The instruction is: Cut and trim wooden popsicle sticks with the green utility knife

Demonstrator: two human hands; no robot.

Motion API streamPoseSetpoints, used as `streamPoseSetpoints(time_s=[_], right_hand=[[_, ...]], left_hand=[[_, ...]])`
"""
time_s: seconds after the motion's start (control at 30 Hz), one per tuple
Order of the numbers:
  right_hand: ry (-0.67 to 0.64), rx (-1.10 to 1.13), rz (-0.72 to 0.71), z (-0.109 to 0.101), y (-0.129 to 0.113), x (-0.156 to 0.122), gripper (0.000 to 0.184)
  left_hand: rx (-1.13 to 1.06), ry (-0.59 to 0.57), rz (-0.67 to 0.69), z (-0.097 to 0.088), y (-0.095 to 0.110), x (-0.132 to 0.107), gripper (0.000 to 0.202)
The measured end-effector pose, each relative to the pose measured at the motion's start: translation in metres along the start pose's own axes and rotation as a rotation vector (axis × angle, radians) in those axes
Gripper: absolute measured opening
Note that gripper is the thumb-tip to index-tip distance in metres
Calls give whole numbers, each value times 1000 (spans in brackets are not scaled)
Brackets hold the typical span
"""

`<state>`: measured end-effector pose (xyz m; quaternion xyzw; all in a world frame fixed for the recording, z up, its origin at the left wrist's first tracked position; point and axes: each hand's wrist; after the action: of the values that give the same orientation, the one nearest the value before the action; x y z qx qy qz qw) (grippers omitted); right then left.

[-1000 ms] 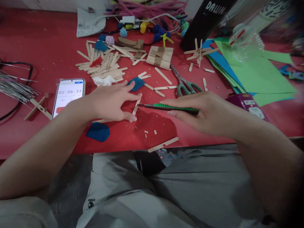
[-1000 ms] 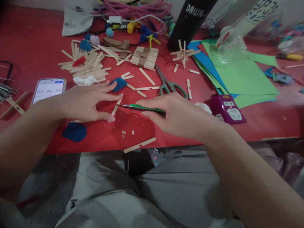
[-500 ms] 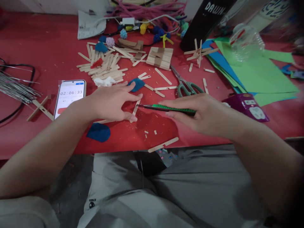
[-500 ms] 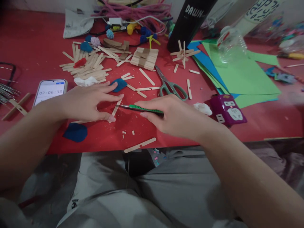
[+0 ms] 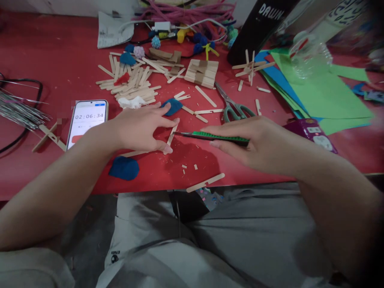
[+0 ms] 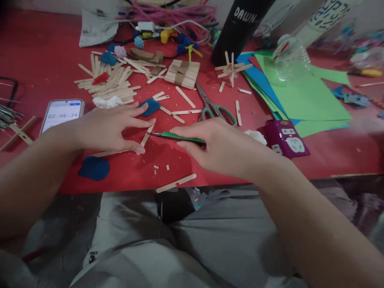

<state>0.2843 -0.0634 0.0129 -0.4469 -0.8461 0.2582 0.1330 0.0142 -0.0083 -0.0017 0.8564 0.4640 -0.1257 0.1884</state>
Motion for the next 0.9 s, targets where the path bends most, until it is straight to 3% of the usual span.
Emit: streamPoseSetpoints(time_s=[0.47,0.9], right_hand=[[42,-8,-27,8,1,2,33],[-80,-54,3,-4,-7,2,33]], left_hand=[[25,-11,0,-3,2,0,83],[-23,1,8,2,-5,0,86]])
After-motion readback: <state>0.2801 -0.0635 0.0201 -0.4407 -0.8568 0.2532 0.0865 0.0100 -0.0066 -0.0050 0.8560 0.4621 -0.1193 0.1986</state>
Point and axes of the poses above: each hand's wrist, its own x-axis towards the middle knuckle, its own z-axis out of the palm, y = z × x, and after that the axes turned 2 degrees about x, right-handed
